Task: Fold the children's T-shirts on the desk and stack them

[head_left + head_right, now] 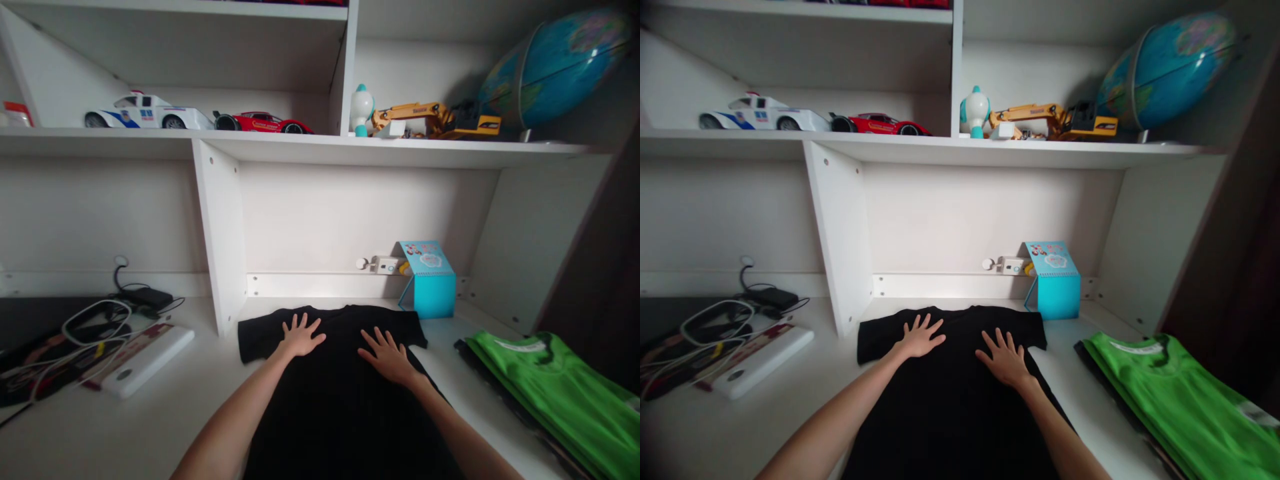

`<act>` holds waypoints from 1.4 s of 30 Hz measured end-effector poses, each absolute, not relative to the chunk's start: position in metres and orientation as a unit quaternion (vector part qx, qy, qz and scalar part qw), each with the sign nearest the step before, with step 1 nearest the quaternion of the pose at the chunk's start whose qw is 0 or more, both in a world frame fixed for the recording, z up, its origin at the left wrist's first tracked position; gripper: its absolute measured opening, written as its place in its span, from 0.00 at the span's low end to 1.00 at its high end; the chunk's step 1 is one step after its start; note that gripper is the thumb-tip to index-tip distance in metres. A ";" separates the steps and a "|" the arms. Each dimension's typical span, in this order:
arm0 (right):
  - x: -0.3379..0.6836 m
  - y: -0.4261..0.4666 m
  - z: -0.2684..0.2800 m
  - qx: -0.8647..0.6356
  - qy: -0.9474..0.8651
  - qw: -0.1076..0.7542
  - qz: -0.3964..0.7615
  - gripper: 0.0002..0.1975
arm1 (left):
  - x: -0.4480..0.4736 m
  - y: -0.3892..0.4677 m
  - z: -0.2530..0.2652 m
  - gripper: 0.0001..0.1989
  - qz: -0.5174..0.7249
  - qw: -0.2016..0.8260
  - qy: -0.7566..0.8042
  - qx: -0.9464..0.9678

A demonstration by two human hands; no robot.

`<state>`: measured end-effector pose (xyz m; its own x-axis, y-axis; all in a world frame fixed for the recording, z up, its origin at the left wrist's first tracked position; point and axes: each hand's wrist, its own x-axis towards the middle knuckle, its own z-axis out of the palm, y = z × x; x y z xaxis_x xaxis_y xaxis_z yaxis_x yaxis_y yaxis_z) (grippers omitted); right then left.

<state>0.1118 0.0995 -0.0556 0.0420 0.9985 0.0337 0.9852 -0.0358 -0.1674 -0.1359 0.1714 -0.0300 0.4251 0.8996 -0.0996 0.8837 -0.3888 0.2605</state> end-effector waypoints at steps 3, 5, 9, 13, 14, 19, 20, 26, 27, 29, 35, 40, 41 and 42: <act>0.116 0.105 -0.068 -0.727 -0.682 0.067 0.039 0.31 | -0.139 0.183 -0.038 0.39 0.035 0.132 0.547 0.826; 0.118 0.108 -0.071 -0.732 -0.677 0.067 0.034 0.31 | -0.140 0.188 -0.041 0.39 0.047 0.122 0.549 0.825; 0.108 0.110 -0.064 -0.734 -0.675 0.066 0.031 0.32 | -0.137 0.192 -0.044 0.40 0.063 0.114 0.548 0.826; 0.077 0.106 -0.056 -0.680 -0.729 0.072 0.038 0.35 | -0.137 0.191 -0.048 0.39 0.076 0.106 0.545 0.828; 0.069 0.105 -0.056 -0.663 -0.744 0.072 0.043 0.36 | -0.138 0.191 -0.050 0.39 0.081 0.104 0.544 0.829; 0.046 0.101 -0.062 -0.638 -0.766 0.058 0.061 0.38 | -0.140 0.193 -0.053 0.40 0.085 0.110 0.539 0.831; 0.045 0.101 -0.064 -0.639 -0.765 0.055 0.061 0.38 | -0.140 0.194 -0.052 0.40 0.084 0.111 0.538 0.832; 0.046 0.102 -0.064 -0.644 -0.761 0.041 0.057 0.37 | -0.137 0.182 -0.043 0.39 0.044 0.127 0.541 0.830; 0.046 0.102 -0.063 -0.645 -0.761 0.039 0.056 0.37 | -0.139 0.177 -0.042 0.38 0.035 0.130 0.536 0.834; 0.044 0.101 -0.062 -0.648 -0.759 0.038 0.059 0.37 | -0.146 0.164 -0.039 0.38 0.023 0.128 0.519 0.845; 0.045 0.097 -0.048 -0.640 -0.762 0.043 0.092 0.36 | -0.211 0.139 -0.031 0.37 -0.005 0.105 0.558 0.823; 0.021 0.061 -0.014 -0.615 -0.778 0.047 0.117 0.34 | -0.260 0.142 -0.033 0.34 0.012 0.120 0.593 0.796; 0.010 0.044 -0.010 -0.596 -0.792 0.047 0.124 0.34 | -0.264 0.144 -0.034 0.33 0.021 0.117 0.592 0.797; -0.004 0.023 -0.010 -0.562 -0.815 0.048 0.131 0.34 | -0.267 0.146 -0.035 0.32 0.026 0.114 0.592 0.798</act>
<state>-0.0036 0.0231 -0.0096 -0.3643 0.9288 -0.0682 0.9035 0.3347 -0.2678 -0.2667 0.1457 -0.0352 0.2987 0.9499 -0.0921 0.9379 -0.2744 0.2124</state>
